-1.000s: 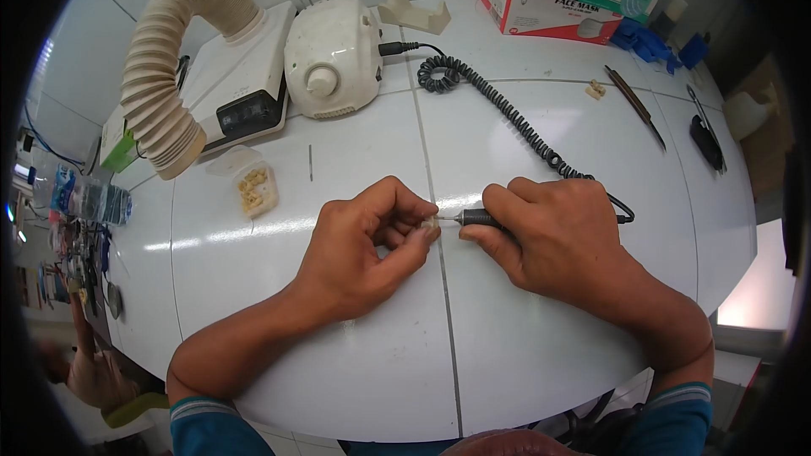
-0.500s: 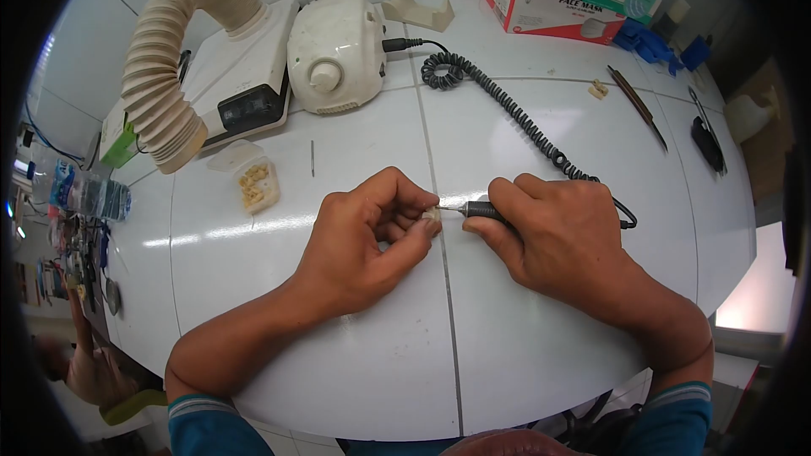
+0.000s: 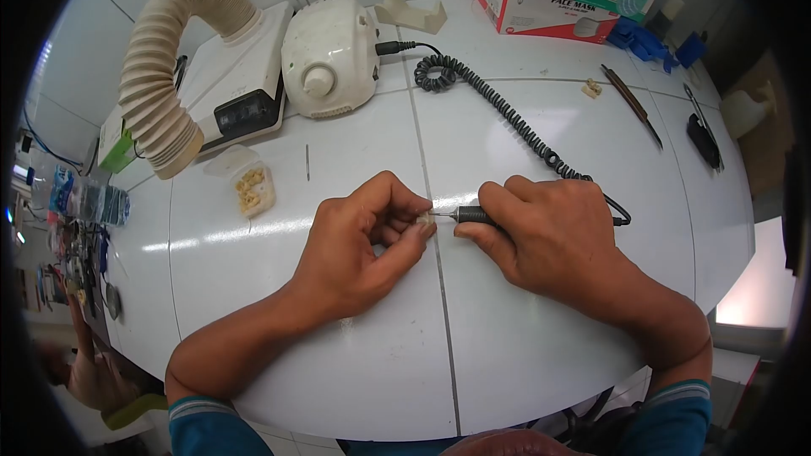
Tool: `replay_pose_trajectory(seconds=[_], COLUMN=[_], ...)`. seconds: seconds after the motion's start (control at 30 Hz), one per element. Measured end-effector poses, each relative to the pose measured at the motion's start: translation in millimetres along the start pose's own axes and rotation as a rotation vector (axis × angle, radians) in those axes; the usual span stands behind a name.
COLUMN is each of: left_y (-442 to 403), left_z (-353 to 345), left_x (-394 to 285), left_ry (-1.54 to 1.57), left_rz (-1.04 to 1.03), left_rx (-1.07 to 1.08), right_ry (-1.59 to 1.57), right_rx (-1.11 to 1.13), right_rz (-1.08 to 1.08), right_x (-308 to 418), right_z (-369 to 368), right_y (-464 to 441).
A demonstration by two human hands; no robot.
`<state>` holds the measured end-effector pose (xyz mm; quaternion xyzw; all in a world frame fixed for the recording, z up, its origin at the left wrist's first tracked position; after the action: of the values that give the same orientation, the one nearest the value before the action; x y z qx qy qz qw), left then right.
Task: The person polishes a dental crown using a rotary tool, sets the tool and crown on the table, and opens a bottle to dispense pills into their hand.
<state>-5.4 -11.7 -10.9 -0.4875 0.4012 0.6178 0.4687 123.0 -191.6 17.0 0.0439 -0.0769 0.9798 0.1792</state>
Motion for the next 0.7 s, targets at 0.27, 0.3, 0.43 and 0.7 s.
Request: replay_pose_trajectory(seconds=[0.27, 0.3, 0.43, 0.7], left_y=[0.2, 0.1, 0.0, -0.4], left_z=[-1.1, -1.0, -0.7, -0.6], left_x=[0.9, 1.2, -1.0, -2.5], left_ry=[-0.017, -0.018, -0.052, -0.098], left_rz=[-0.009, -0.009, -0.014, 0.000], left_rx=[0.005, 0.004, 0.025, 0.043], right_ry=[0.003, 0.004, 0.000, -0.005], right_rx=[-0.003, 0.007, 0.023, 0.020], right_rz=[0.020, 0.017, 0.007, 0.006], right_x=[0.2, -0.6, -1.0, -1.2], right_z=[0.7, 1.5, 2.3, 1.0], right_y=[1.2, 0.5, -0.4, -0.7])
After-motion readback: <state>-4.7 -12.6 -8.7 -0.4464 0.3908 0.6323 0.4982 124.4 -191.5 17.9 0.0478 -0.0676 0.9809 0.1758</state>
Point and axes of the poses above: each hand's wrist, its own y-axis away from the middle knuckle, its own z-axis out of the back of the hand, x = y × z, the point moved 4 cm from there along -y, towards the middle knuckle, and after that the axes turned 4 degrees about y, right-handed, at the moved point
